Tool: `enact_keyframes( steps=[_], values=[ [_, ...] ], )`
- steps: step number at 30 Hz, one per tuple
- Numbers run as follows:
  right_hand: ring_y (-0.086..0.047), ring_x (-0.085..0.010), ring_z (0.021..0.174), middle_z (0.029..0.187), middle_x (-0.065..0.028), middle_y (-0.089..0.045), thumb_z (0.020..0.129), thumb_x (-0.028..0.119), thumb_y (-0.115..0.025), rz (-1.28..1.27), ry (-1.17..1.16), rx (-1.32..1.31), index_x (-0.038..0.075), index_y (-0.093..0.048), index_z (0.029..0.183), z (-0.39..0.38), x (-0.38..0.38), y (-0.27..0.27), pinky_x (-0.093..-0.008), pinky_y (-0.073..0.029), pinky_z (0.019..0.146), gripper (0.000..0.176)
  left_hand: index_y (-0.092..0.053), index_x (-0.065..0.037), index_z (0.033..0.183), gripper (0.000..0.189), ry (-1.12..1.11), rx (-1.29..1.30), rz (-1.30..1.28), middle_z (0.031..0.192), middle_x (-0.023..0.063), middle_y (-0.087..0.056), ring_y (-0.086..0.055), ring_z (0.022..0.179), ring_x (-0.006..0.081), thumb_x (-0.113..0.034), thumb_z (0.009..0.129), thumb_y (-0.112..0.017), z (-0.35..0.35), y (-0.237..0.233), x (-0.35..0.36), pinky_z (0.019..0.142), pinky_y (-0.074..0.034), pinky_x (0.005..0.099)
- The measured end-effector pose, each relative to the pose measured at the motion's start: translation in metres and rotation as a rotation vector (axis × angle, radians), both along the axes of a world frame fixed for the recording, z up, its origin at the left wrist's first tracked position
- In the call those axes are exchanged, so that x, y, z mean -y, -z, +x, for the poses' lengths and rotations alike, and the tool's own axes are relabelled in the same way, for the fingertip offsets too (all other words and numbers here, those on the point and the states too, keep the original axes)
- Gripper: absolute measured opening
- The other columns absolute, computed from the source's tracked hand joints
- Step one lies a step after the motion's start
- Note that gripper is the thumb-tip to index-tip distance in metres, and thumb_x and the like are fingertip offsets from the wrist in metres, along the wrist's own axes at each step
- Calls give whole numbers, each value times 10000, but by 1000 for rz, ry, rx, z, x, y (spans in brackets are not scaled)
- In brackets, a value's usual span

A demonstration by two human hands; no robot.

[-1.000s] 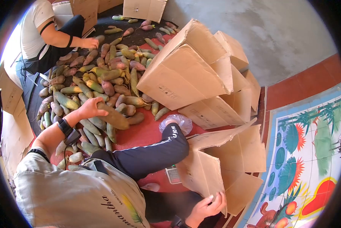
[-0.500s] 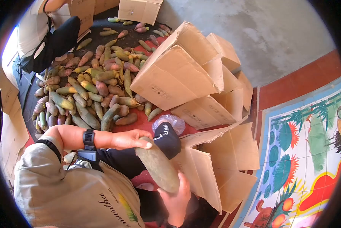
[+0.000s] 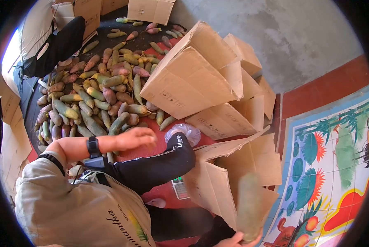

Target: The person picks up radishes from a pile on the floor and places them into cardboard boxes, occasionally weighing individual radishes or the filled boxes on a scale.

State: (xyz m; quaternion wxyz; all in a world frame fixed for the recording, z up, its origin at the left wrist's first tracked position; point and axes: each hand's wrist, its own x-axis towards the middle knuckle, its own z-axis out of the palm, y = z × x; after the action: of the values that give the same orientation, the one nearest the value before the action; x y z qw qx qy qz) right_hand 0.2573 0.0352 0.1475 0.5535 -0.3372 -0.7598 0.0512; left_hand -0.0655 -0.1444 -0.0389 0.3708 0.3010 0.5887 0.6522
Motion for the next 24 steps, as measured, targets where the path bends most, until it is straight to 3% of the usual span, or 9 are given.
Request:
enact_keyframes(
  steps=[1,4,6,8,10,13,17,19,24],
  values=[
    [-541,-332,913,1020,-212,-556,821,333,-575,67,101,31,-52,-528,1044,-6,-4,-7,-400,-426,807,447,-526,-17,1003,228,-36,133,-114,906,70,-594,-593,804,162,-211,886,-495,-7,3,14,731,-478,285],
    [-501,-252,989,1135,-167,-483,786,235,-612,-147,112,46,-56,-417,1177,9,-35,4,-343,-411,841,525,-537,-17,941,197,-149,122,-316,848,63,-592,-588,732,145,-195,870,-494,-29,48,59,671,-482,261],
    [-506,-261,953,1101,-167,-500,823,240,-589,-95,93,126,-61,-440,1144,16,-59,20,-338,-409,829,465,-559,3,867,203,-225,87,-468,771,57,-591,-583,700,149,-195,833,-523,-37,86,88,653,-478,266],
    [-515,-253,917,1047,-173,-527,809,226,-604,-277,63,200,-59,-469,1109,19,-77,34,-333,-411,815,435,-565,10,849,210,-247,28,-564,751,60,-593,-585,693,153,-196,817,-535,-42,115,115,642,-479,270],
    [-525,-246,873,979,-166,-556,801,205,-611,-202,100,276,-59,-494,1074,18,-86,42,-327,-413,799,397,-573,15,837,213,-288,58,-758,744,72,-601,-592,684,164,-192,789,-548,-42,146,137,623,-488,284],
    [-530,-239,844,941,-152,-567,790,178,-616,-313,164,391,-55,-504,1058,12,-90,42,-319,-417,785,373,-607,-13,804,228,-289,7,-857,694,76,-615,-599,653,163,-233,771,-555,-38,180,162,623,-482,295],
    [-544,-247,824,905,-158,-580,777,153,-616,-422,92,462,-48,-513,1031,6,-93,34,-330,-424,773,340,-591,8,841,213,-166,-11,-940,761,79,-616,-597,666,174,-192,771,-567,-37,206,168,604,-493,296],
    [-545,-248,819,897,-154,-583,773,150,-618,-470,78,475,-48,-519,1020,4,-93,33,-329,-423,775,332,-604,-7,840,208,-194,108,-917,773,76,-623,-597,665,174,-199,765,-581,-35,218,166,608,-492,298],
    [-548,-231,809,897,-153,-583,783,162,-603,-435,86,528,-44,-534,1002,12,-107,39,-320,-431,757,309,-614,-33,852,210,-125,-38,-1024,794,80,-627,-604,686,185,-222,766,-587,-32,192,153,629,-490,321]
  ],
)
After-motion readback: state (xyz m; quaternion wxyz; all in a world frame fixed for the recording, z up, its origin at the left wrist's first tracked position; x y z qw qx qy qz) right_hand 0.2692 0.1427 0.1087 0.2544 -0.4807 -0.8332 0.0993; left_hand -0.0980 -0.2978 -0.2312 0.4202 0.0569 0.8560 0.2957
